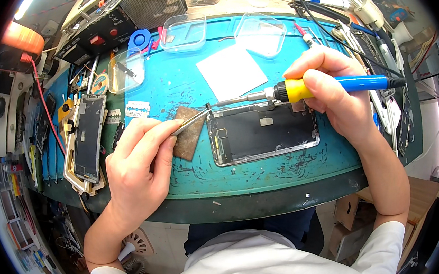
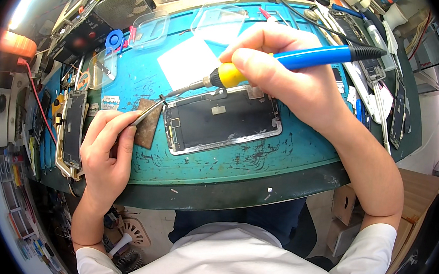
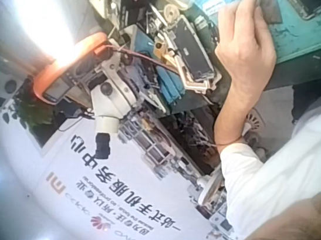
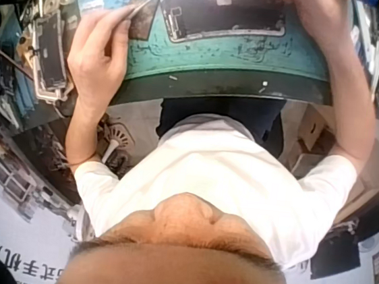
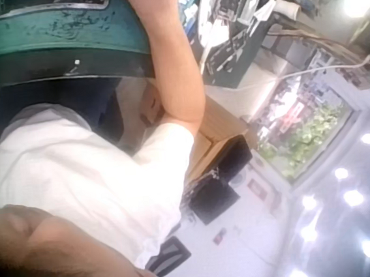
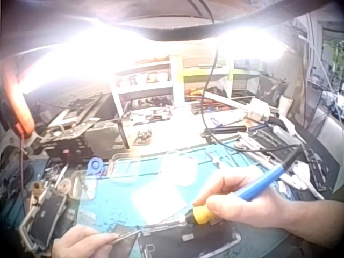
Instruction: The person applies adhesive to a smartphone frame, then uses a soldering iron to heat and remove a component from the device. They later place the phone in a clamping jig and apply a liquid from a bottle to the frame edges.
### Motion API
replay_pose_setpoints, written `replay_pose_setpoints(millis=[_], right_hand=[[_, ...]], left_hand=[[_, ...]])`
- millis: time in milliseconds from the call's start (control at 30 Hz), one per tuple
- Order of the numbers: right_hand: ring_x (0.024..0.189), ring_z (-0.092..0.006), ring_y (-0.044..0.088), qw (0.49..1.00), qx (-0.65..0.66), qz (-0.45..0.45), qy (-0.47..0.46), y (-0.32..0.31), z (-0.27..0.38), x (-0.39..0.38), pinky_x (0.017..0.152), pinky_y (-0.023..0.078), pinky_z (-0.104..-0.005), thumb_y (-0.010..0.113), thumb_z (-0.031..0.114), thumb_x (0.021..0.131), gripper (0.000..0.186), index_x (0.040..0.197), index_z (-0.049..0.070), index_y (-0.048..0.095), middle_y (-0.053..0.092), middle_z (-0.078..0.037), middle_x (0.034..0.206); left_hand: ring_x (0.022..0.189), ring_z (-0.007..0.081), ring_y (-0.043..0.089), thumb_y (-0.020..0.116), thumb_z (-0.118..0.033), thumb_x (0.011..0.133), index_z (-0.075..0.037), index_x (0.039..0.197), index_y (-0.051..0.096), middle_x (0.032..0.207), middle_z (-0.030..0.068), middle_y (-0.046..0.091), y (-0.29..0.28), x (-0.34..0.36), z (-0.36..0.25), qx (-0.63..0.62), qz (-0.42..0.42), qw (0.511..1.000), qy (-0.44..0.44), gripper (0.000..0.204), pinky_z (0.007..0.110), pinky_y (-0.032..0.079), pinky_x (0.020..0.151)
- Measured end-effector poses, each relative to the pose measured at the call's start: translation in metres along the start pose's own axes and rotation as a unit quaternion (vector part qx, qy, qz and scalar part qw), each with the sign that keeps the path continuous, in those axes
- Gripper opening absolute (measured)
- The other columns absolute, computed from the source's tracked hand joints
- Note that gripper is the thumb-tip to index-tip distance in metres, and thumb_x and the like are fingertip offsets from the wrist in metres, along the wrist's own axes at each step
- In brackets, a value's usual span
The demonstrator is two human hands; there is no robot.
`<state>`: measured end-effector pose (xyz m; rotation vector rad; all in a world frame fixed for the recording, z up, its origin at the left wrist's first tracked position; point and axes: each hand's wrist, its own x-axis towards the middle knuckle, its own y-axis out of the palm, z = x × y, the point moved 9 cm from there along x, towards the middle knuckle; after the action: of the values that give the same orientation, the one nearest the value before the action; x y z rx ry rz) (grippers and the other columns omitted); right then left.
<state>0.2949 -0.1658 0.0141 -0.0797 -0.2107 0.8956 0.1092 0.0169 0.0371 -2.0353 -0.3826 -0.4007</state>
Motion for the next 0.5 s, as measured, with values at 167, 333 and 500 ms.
replay_pose_setpoints(millis=[167, 333, 500], right_hand=[[0.072, -0.0037, 0.060, 1.000, 0.011, 0.002, -0.026, 0.0009, 0.0074, -0.0005, 0.062, 0.047, -0.0213, 0.067, 0.020, 0.102, 0.022, 0.107, 0.000, 0.076, 0.071, -0.001, 0.088], [0.072, -0.0035, 0.061, 0.999, 0.002, 0.006, -0.041, 0.0015, 0.0106, -0.0008, 0.063, 0.047, -0.0211, 0.068, 0.020, 0.101, 0.021, 0.106, 0.000, 0.076, 0.073, -0.002, 0.090], [0.071, -0.0034, 0.061, 0.999, -0.002, 0.003, -0.045, 0.0018, 0.0110, -0.0009, 0.062, 0.047, -0.0210, 0.068, 0.020, 0.101, 0.022, 0.106, 0.000, 0.076, 0.073, -0.002, 0.088]], left_hand=[[0.071, 0.0219, 0.066, 0.072, 0.009, 0.091, 0.001, 0.112, 0.075, 0.092, 0.0116, 0.068, -0.0002, 0.0004, 0.0002, -0.001, -0.002, 1.000, 0.004, 0.022, 0.031, 0.054, 0.060], [0.071, 0.0219, 0.066, 0.072, 0.009, 0.092, 0.001, 0.112, 0.075, 0.091, 0.0116, 0.068, -0.0002, 0.0003, 0.0000, 0.000, -0.002, 1.000, 0.005, 0.021, 0.031, 0.054, 0.060], [0.071, 0.0218, 0.066, 0.071, 0.009, 0.092, 0.001, 0.112, 0.075, 0.091, 0.0115, 0.067, 0.0002, -0.0001, 0.0006, -0.004, -0.002, 1.000, 0.002, 0.021, 0.031, 0.053, 0.060]])
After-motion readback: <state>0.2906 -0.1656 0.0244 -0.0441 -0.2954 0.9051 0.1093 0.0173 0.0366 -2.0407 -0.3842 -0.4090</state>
